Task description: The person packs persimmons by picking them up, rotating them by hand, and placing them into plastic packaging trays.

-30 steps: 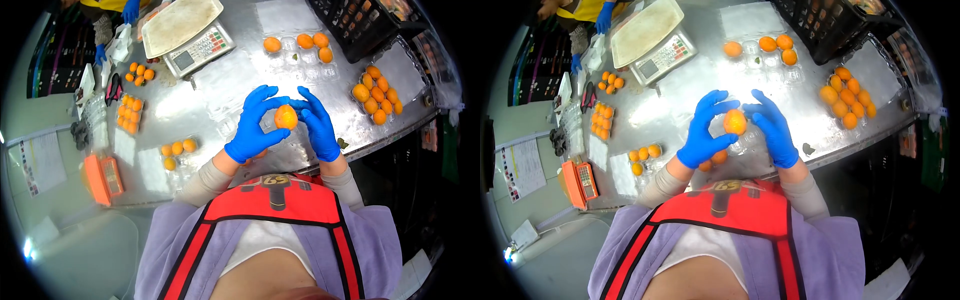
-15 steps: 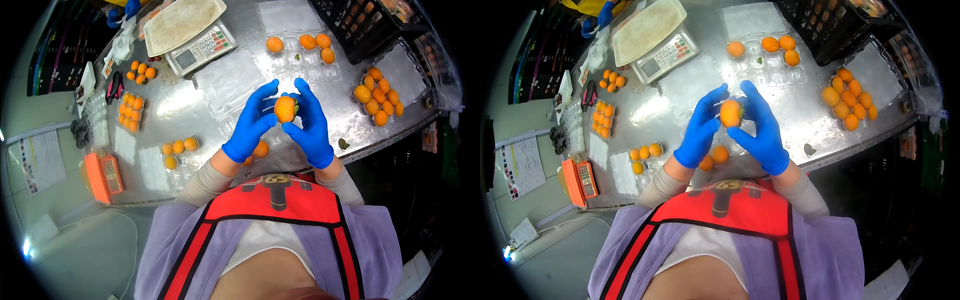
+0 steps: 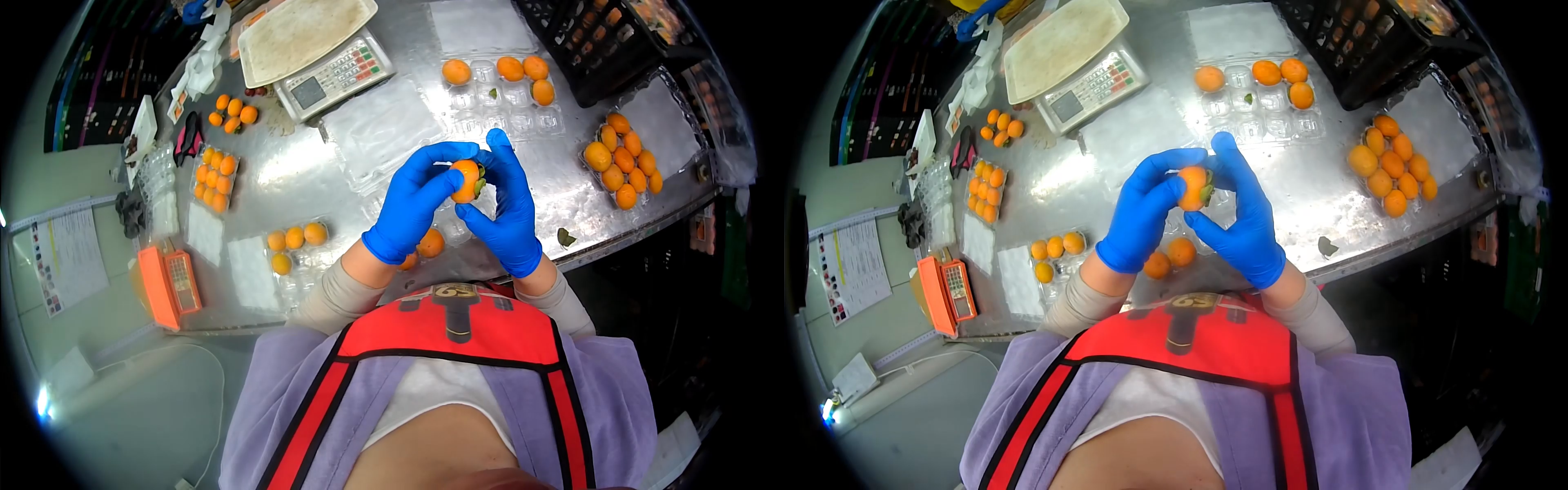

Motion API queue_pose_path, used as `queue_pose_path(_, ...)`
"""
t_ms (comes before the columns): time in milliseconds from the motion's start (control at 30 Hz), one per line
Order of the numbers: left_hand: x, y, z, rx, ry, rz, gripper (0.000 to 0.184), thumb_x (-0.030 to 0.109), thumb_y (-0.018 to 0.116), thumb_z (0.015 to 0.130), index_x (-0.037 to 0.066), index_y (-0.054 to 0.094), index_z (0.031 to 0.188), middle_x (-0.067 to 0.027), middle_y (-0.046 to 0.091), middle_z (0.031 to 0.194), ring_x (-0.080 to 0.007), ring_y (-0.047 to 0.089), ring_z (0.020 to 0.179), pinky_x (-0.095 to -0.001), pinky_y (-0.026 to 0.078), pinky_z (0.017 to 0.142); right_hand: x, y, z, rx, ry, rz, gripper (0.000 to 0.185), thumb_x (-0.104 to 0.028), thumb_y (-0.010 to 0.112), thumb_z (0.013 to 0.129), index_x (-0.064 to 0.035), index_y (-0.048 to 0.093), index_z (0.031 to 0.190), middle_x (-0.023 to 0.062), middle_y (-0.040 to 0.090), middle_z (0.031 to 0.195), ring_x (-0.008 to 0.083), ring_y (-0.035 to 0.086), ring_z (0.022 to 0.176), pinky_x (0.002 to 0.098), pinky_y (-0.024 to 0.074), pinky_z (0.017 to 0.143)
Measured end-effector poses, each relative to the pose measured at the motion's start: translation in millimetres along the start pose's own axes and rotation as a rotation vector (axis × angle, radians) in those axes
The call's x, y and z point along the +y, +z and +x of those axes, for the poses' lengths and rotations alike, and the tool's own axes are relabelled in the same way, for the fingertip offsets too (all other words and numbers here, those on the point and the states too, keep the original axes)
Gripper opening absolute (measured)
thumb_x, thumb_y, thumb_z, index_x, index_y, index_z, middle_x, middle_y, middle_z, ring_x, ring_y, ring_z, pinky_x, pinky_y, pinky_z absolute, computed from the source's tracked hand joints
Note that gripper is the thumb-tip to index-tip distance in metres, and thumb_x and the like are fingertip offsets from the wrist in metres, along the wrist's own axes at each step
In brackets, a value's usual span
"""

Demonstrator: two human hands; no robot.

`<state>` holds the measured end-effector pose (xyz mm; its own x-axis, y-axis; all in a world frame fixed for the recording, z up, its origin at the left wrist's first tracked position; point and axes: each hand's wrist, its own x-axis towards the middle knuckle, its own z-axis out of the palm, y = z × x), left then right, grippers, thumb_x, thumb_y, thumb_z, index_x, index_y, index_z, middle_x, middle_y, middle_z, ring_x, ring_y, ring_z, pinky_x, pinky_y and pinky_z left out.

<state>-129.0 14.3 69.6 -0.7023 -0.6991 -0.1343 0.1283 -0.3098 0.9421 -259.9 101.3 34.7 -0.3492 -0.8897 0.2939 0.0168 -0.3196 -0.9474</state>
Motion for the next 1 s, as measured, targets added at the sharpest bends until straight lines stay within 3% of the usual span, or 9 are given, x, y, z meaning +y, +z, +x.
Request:
queue_pose_path(200, 9.1, -0.2, 1.0, 0.011, -0.113, -0.119, 0.037, 0.028, 0.047, 0.094, 0.003, 0.055, 0.121, -0.0119, 0.058, 0.121, -0.0214, 0.059, 0.105, -0.0347, 0.050, 0.089, -1.4, -0.2, 1.1, -0.012, 0.028, 0.041, 0.082, -0.002, 0.068, 0.076, -0.0021, 0.023, 0.146, 0.0109, 0.052, 0.125, 0.0206, 0.052, 0.115, 0.0339, 0.0400, 0.099)
queue_pose_path(333, 11.4, -0.2, 1.3, 0.021, -0.128, -0.138, 0.036, 0.025, 0.051, 0.093, 0.003, 0.054, 0.122, -0.0122, 0.058, 0.122, -0.0209, 0.059, 0.107, -0.0351, 0.049, 0.091, -2.6, -0.1, 2.2, -0.008, 0.030, 0.015, 0.083, -0.002, 0.068, 0.076, -0.0029, 0.023, 0.146, 0.0102, 0.052, 0.124, 0.0199, 0.053, 0.113, 0.0337, 0.0405, 0.099)
queue_pose_path(433, 8.2, -4.6, 1.2, -0.044, -0.056, -0.050, 0.042, 0.016, 0.061, 0.085, 0.003, 0.052, 0.125, -0.0110, 0.057, 0.123, -0.0196, 0.057, 0.108, -0.0342, 0.047, 0.092, -2.4, -2.4, 2.6, -0.010, 0.082, 0.077, 0.080, -0.005, 0.068, 0.078, -0.0036, 0.024, 0.146, 0.0096, 0.053, 0.121, 0.0187, 0.053, 0.111, 0.0337, 0.0411, 0.097)
queue_pose_path(500, 7.1, -6.9, -0.4, -0.105, 0.188, 0.311, 0.057, 0.007, 0.070, 0.075, 0.004, 0.050, 0.128, -0.0087, 0.056, 0.124, -0.0178, 0.056, 0.109, -0.0319, 0.046, 0.092, -3.8, -4.7, 4.7, -0.019, 0.206, 0.251, 0.077, -0.007, 0.067, 0.080, -0.0046, 0.026, 0.145, 0.0092, 0.054, 0.118, 0.0179, 0.054, 0.109, 0.0335, 0.0418, 0.096)
queue_pose_path(600, 9.1, -8.6, 1.3, -0.115, 0.315, 0.546, 0.065, 0.005, 0.074, 0.070, 0.006, 0.050, 0.130, -0.0048, 0.057, 0.118, -0.0147, 0.056, 0.102, -0.0288, 0.046, 0.087, -4.6, -9.2, 5.1, -0.071, 0.289, 0.349, 0.073, -0.013, 0.066, 0.083, -0.0050, 0.027, 0.145, 0.0098, 0.055, 0.117, 0.0182, 0.054, 0.109, 0.0336, 0.0419, 0.096)
queue_pose_path(800, 9.7, -5.4, 1.0, -0.039, 0.262, 0.583, 0.064, 0.009, 0.077, 0.067, 0.009, 0.055, 0.128, -0.0001, 0.057, 0.103, -0.0096, 0.051, 0.082, -0.0252, 0.044, 0.074, -1.6, -13.3, 6.6, -0.099, 0.415, 0.463, 0.067, -0.024, 0.061, 0.088, -0.0041, 0.030, 0.144, 0.0119, 0.053, 0.123, 0.0190, 0.053, 0.110, 0.0332, 0.0417, 0.095)
queue_pose_path(1000, 15.0, -4.1, 0.3, -0.010, 0.296, 0.668, 0.064, 0.010, 0.077, 0.066, 0.009, 0.055, 0.127, -0.0003, 0.057, 0.104, -0.0094, 0.051, 0.081, -0.0248, 0.044, 0.072, 4.0, -13.0, 6.1, 0.058, 0.163, 0.160, 0.063, -0.018, 0.058, 0.088, -0.0021, 0.032, 0.142, 0.0114, 0.054, 0.124, 0.0202, 0.054, 0.110, 0.0338, 0.0417, 0.095)
